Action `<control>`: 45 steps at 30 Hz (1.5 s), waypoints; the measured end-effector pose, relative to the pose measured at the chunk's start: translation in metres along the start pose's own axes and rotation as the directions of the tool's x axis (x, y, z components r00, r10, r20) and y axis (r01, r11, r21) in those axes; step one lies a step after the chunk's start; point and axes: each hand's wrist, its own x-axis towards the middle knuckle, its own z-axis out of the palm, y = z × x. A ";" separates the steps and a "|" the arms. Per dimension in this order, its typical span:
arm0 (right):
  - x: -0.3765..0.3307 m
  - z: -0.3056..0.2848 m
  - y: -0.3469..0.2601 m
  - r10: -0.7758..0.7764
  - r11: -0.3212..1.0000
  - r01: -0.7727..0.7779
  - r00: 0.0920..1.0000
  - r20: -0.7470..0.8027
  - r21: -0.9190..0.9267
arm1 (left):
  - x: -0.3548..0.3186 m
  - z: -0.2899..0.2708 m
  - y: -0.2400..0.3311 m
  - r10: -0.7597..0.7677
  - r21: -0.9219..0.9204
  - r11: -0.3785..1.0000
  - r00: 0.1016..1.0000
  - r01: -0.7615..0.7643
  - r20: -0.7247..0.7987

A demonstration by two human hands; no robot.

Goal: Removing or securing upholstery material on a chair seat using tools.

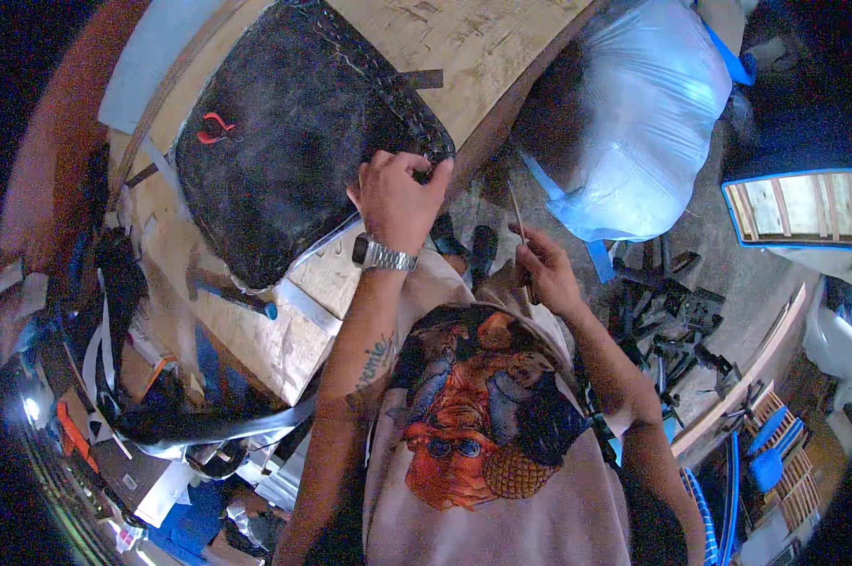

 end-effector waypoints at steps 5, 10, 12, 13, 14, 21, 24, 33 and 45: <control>-0.009 0.007 -0.030 0.047 0.991 -0.048 0.999 -0.011 -0.125 | -0.001 0.008 -0.006 -0.015 -0.030 0.999 0.995 0.012 -0.099; -0.010 0.001 -0.036 -0.070 0.980 0.071 0.997 0.013 -0.187 | -0.002 0.012 -0.013 0.078 -0.030 0.996 0.991 -0.081 -0.106; -0.010 -0.006 -0.047 -0.001 0.994 0.009 0.997 0.080 -0.104 | -0.005 0.017 -0.020 0.111 -0.113 0.986 0.987 -0.124 -0.116; -0.010 -0.006 -0.050 0.003 0.994 0.004 0.997 0.071 -0.110 | -0.006 0.020 -0.022 0.145 -0.189 0.967 0.981 -0.168 -0.129; -0.010 -0.006 -0.053 -0.029 0.991 0.034 0.999 0.040 -0.131 | -0.006 0.023 -0.023 0.147 -0.199 0.965 0.981 -0.169 -0.124; -0.002 -0.004 -0.095 -0.161 0.786 0.204 0.979 0.125 -0.584 | -0.014 0.013 -0.023 0.323 -0.036 0.940 0.921 -0.339 -0.216; 0.009 -0.009 -0.095 -0.188 0.655 0.245 0.969 0.160 -0.714 | -0.010 0.016 -0.015 0.248 -0.022 0.966 0.945 -0.258 -0.214; 0.037 -0.022 -0.117 -0.115 0.324 0.347 0.938 0.328 -0.880 | -0.011 0.026 -0.031 0.341 -0.084 0.916 0.870 -0.393 -0.355; 0.068 -0.022 -0.081 -0.365 0.477 0.519 0.851 0.377 -0.709 | -0.019 0.012 -0.041 0.397 -0.283 0.826 0.860 -0.487 -0.321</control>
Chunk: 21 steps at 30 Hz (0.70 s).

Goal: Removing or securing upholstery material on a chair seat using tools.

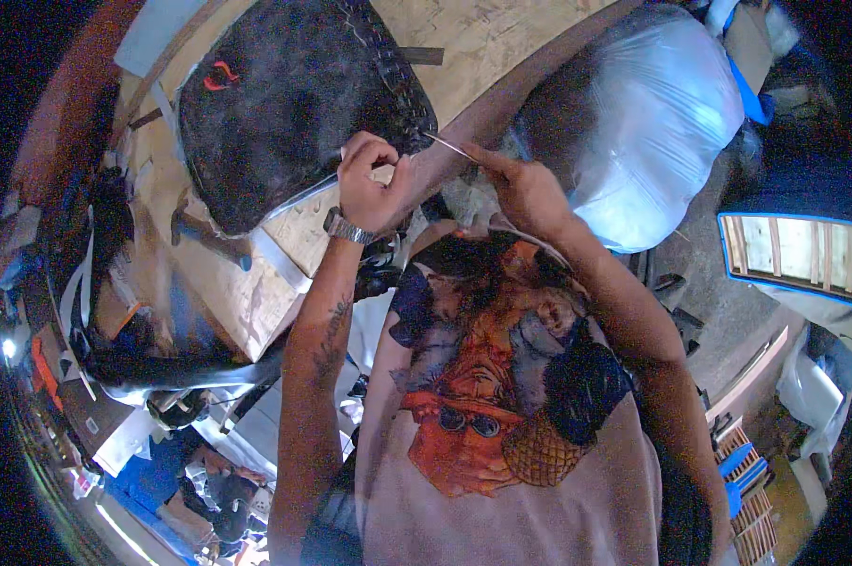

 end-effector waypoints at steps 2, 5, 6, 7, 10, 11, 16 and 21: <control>-0.004 -0.021 -0.010 0.101 0.976 -0.071 0.986 0.135 -0.206 | 0.001 -0.001 0.004 -0.062 -0.077 0.995 0.998 0.061 -0.003; -0.006 -0.029 -0.014 0.034 0.946 0.018 0.988 0.151 -0.325 | 0.015 -0.012 0.010 -0.164 -0.151 0.975 0.986 0.165 0.019; -0.004 -0.031 -0.016 0.047 0.932 0.020 0.984 0.174 -0.362 | 0.023 -0.016 0.002 -0.089 -0.081 0.993 0.996 0.087 -0.025; 0.000 -0.032 -0.018 0.059 0.917 0.026 0.978 0.199 -0.398 | 0.032 -0.021 -0.007 -0.012 -0.004 1.000 0.998 0.012 -0.064; 0.006 -0.043 -0.032 0.071 0.899 0.031 0.974 0.215 -0.437 | 0.053 -0.033 -0.038 0.114 0.301 0.946 0.992 -0.123 0.048; 0.007 -0.050 -0.042 0.074 0.898 0.029 0.973 0.217 -0.438 | 0.059 -0.038 -0.045 0.118 0.390 0.908 0.987 -0.151 0.106; 0.025 -0.070 -0.090 0.195 0.836 0.016 0.925 0.325 -0.549 | 0.084 -0.064 -0.101 0.094 0.608 0.762 0.967 -0.224 0.238; 0.028 -0.067 -0.085 0.200 0.869 -0.005 0.918 0.342 -0.495 | 0.086 -0.070 -0.123 0.049 0.650 0.711 0.941 -0.269 0.335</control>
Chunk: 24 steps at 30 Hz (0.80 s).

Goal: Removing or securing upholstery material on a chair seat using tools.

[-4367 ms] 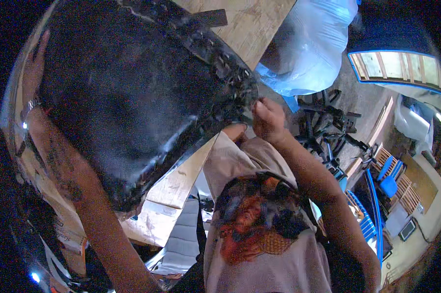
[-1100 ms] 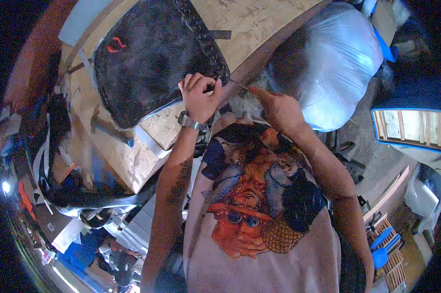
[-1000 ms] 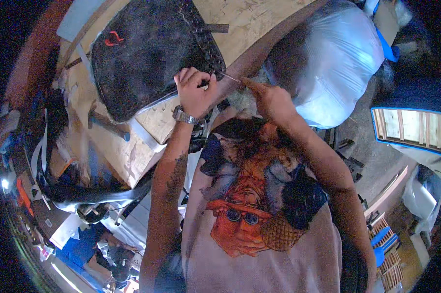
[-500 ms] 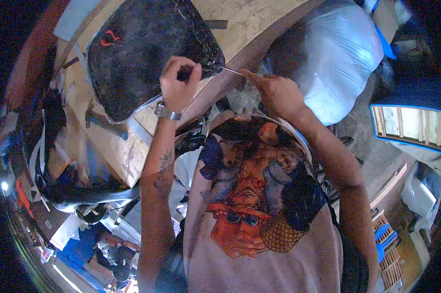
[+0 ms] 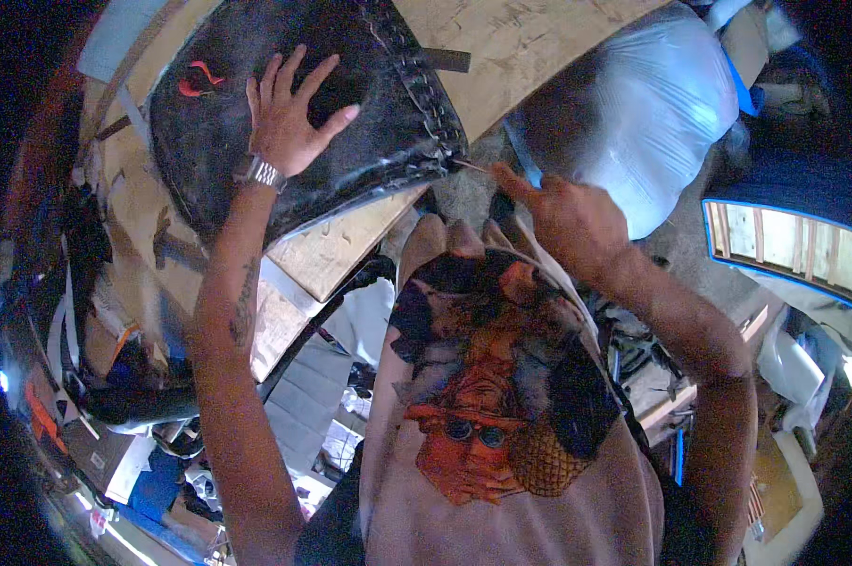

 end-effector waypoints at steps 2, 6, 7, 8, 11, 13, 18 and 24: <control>0.007 0.038 0.015 0.012 0.999 -0.012 1.000 -0.004 0.037 | 0.003 -0.005 0.000 -0.020 -0.047 0.999 1.000 0.021 0.003; 0.028 0.110 0.029 0.045 0.880 0.097 0.958 -0.284 0.466 | 0.013 0.003 -0.008 0.019 -0.085 0.996 1.000 -0.018 0.012; 0.028 0.108 0.026 0.037 0.887 0.128 0.939 -0.343 0.444 | 0.012 0.001 -0.008 0.017 -0.107 0.994 1.000 -0.015 0.019; 0.027 0.105 0.024 0.031 0.894 0.154 0.915 -0.401 0.420 | 0.014 0.002 -0.009 0.018 -0.130 0.991 1.000 -0.015 0.024; 0.017 0.065 0.018 0.018 0.958 0.063 0.961 -0.277 0.279 | 0.008 -0.002 -0.013 0.004 -0.128 0.992 1.000 -0.002 0.016; 0.017 0.036 0.014 -0.014 0.989 0.043 0.980 -0.200 0.141 | 0.008 -0.001 -0.015 -0.002 -0.133 0.991 1.000 0.001 -0.008; 0.037 0.073 0.028 -0.028 0.983 0.073 0.968 -0.248 0.170 | 0.014 -0.007 -0.010 0.031 -0.134 0.991 1.000 -0.030 0.004; 0.040 0.108 0.023 0.100 0.867 0.119 0.910 -0.403 0.484 | 0.013 -0.005 -0.009 0.051 -0.159 0.986 0.999 -0.051 -0.007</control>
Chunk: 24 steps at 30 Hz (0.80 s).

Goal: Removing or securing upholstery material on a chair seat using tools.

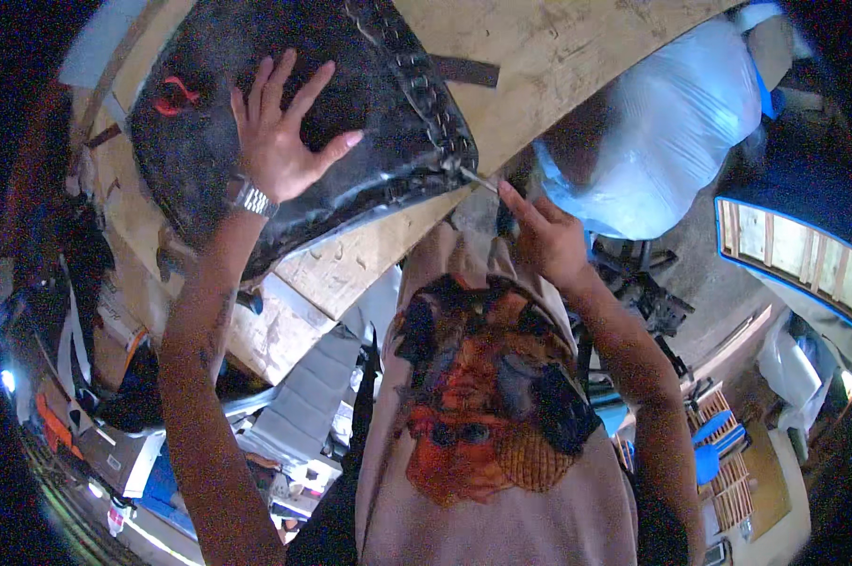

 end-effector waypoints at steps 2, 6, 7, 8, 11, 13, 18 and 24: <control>0.002 -0.018 -0.013 -0.043 0.976 0.057 0.997 0.072 -0.210 | -0.002 0.000 -0.004 -0.015 0.023 1.000 1.000 0.015 0.017; 0.003 -0.020 -0.022 0.004 0.962 0.045 0.984 0.180 -0.270 | -0.006 -0.001 -0.004 -0.034 0.017 0.999 0.999 0.034 0.012; -0.006 0.011 0.006 -0.049 0.997 0.054 0.996 0.080 -0.060 | 0.000 -0.004 -0.002 -0.029 0.015 0.999 1.000 0.029 0.001; -0.005 0.038 0.033 -0.091 0.984 0.094 0.995 -0.028 0.152 | 0.006 0.000 -0.003 -0.029 0.018 0.999 0.999 0.029 -0.013; 0.015 0.086 0.038 -0.071 0.964 0.084 0.996 -0.061 0.254 | 0.004 -0.002 0.001 -0.046 -0.010 0.999 0.999 0.046 0.017; 0.028 0.117 0.024 -0.128 0.936 0.263 0.873 -0.470 0.234 | 0.003 -0.004 0.003 -0.055 -0.021 0.998 0.998 0.055 0.019; 0.022 0.141 0.004 0.099 0.802 0.127 0.935 -0.340 0.583 | -0.001 -0.003 0.000 -0.070 -0.029 0.997 0.998 0.069 -0.002; 0.018 0.116 -0.024 0.173 0.798 0.170 0.854 -0.490 0.578 | 0.001 -0.002 0.001 -0.078 -0.051 0.996 0.997 0.077 -0.021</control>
